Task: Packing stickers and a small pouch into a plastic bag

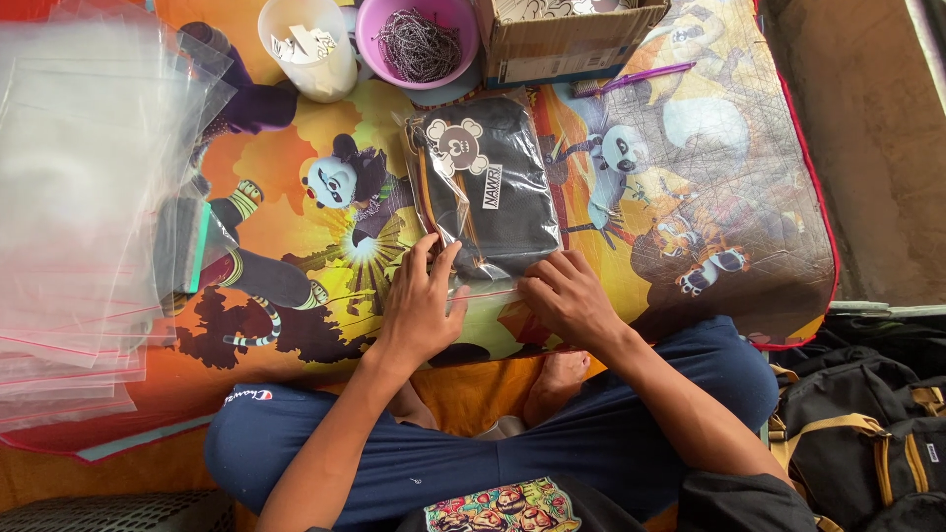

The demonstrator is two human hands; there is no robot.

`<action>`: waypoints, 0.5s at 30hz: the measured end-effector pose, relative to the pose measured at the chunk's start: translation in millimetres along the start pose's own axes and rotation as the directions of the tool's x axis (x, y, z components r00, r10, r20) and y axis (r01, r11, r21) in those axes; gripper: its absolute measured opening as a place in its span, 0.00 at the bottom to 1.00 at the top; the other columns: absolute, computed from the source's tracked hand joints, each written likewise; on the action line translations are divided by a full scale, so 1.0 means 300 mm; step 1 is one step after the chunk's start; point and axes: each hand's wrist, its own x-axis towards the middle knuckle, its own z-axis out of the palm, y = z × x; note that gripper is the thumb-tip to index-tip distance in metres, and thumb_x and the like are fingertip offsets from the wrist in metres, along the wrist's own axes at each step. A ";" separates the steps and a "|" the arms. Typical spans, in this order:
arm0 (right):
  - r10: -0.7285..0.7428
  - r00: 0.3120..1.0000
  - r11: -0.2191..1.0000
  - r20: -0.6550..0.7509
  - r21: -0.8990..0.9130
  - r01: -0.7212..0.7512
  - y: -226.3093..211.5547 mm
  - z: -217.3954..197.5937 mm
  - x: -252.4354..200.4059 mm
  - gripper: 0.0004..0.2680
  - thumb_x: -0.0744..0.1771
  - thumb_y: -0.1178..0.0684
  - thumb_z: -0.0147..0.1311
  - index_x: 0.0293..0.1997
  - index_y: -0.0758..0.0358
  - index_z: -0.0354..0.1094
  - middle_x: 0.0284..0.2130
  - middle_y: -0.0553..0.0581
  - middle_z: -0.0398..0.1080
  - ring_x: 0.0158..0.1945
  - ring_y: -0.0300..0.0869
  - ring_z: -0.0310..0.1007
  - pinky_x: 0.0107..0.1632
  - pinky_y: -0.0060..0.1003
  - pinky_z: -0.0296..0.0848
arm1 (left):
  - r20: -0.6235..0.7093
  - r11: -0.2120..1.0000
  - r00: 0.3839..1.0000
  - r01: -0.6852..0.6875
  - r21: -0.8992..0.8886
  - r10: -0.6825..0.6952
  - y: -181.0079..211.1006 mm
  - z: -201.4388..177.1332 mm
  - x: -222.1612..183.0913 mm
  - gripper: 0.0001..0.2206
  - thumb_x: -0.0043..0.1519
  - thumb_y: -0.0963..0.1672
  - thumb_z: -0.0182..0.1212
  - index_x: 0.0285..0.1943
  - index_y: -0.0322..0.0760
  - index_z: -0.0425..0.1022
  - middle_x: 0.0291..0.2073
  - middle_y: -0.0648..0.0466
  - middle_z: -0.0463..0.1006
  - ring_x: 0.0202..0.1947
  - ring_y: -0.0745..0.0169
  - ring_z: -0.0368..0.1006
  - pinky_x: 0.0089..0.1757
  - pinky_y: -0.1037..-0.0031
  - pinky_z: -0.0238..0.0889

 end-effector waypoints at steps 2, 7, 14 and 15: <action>0.009 1.000 1.000 -0.002 -0.006 -0.009 -0.009 0.001 0.004 0.04 0.67 0.57 0.53 0.32 0.60 0.66 0.28 0.56 0.65 0.32 0.50 0.67 0.39 0.42 0.67 | 0.008 1.000 1.000 0.005 -0.005 -0.005 0.006 -0.008 0.004 0.25 0.57 0.44 0.59 0.66 0.34 0.66 0.60 0.36 0.63 0.51 0.37 0.69 0.45 0.52 0.66; 0.030 1.000 1.000 0.008 -0.005 -0.030 -0.017 0.020 -0.002 0.02 0.66 0.57 0.55 0.34 0.60 0.68 0.29 0.57 0.65 0.33 0.51 0.68 0.40 0.44 0.67 | 0.031 1.000 0.999 0.023 -0.016 -0.022 0.023 -0.026 0.011 0.25 0.58 0.44 0.59 0.66 0.34 0.66 0.60 0.35 0.63 0.52 0.37 0.69 0.46 0.52 0.66; -0.015 0.999 1.000 -0.043 -0.002 0.015 -0.033 0.004 0.024 0.06 0.68 0.59 0.47 0.30 0.60 0.65 0.28 0.56 0.64 0.31 0.50 0.66 0.37 0.42 0.65 | 0.027 1.000 1.000 0.014 0.003 -0.014 0.014 -0.013 0.005 0.28 0.56 0.45 0.61 0.67 0.33 0.65 0.61 0.36 0.62 0.52 0.37 0.68 0.46 0.51 0.66; -0.018 0.999 1.000 -0.039 0.010 0.018 -0.037 -0.004 0.032 0.06 0.68 0.60 0.48 0.29 0.60 0.64 0.28 0.56 0.65 0.31 0.50 0.66 0.36 0.42 0.65 | 0.025 1.000 1.000 0.013 0.000 -0.013 0.013 -0.012 0.005 0.28 0.55 0.44 0.61 0.67 0.33 0.65 0.61 0.35 0.62 0.53 0.36 0.68 0.46 0.50 0.66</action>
